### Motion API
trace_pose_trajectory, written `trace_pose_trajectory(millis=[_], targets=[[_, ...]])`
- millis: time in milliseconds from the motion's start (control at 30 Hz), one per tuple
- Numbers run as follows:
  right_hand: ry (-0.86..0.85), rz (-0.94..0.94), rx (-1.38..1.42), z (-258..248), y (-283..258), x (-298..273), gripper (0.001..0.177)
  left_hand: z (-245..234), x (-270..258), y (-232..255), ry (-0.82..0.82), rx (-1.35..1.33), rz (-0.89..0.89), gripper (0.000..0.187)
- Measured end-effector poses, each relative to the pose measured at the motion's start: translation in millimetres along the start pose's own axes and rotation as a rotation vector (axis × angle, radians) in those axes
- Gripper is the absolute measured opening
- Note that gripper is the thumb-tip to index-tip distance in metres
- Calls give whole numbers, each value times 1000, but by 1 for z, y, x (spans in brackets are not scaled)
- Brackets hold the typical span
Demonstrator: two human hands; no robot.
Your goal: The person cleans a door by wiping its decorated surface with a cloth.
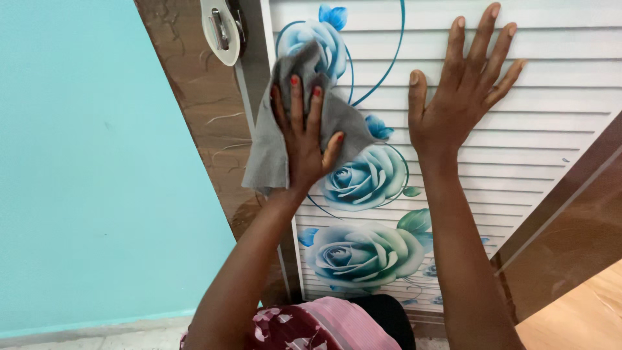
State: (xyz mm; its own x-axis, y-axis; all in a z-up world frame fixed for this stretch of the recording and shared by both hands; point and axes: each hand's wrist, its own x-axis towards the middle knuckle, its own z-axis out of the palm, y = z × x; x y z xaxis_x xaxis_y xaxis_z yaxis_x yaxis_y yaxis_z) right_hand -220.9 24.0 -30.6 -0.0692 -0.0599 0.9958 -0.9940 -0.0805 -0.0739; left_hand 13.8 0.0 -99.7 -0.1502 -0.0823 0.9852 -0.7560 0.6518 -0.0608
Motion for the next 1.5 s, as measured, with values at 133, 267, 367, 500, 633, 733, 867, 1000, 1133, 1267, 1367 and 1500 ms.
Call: trace_pose_trajectory(millis=[133, 267, 367, 500, 633, 733, 867, 1000, 1133, 1267, 1367, 1500], targets=[[-38, 7, 19, -1, -5, -11, 58, 20, -44, 11, -43, -28, -40, 75], [-29, -14, 45, -4, -4, -13, 55, 37, -95, 18, -208, 74, 57, 68], [-28, -13, 58, -6, -4, -13, 54, 38, -127, 27, -330, 80, 160, 65], [-15, -14, 72, -8, -5, -12, 54, 33, -135, 41, -619, 113, 260, 66], [-12, -7, 94, -12, -7, -10, 54, 24, -83, 37, -588, 211, 228, 70], [-26, 7, 124, -13, -8, -10, 53, 5, -13, 35, -598, 258, 172, 76], [-30, 18, 100, -10, -6, -12, 53, -34, 86, 36, -619, 264, 113, 79], [22, 3, 115, -5, -5, -12, 53, -49, 139, 30, -674, 312, -107, 74], [-7, -10, 122, -6, -1, -15, 53, -30, 115, 15, -82, 264, 63, 80], [-1, -18, 106, -4, 1, -14, 53, -15, 66, 10, -70, 321, -32, 82], [-4, -12, 110, -5, -1, -14, 53, -9, 31, 0, -20, 256, -14, 82], [0, -20, 116, -6, -2, -13, 53, -13, -12, -17, -120, 270, -12, 79]])
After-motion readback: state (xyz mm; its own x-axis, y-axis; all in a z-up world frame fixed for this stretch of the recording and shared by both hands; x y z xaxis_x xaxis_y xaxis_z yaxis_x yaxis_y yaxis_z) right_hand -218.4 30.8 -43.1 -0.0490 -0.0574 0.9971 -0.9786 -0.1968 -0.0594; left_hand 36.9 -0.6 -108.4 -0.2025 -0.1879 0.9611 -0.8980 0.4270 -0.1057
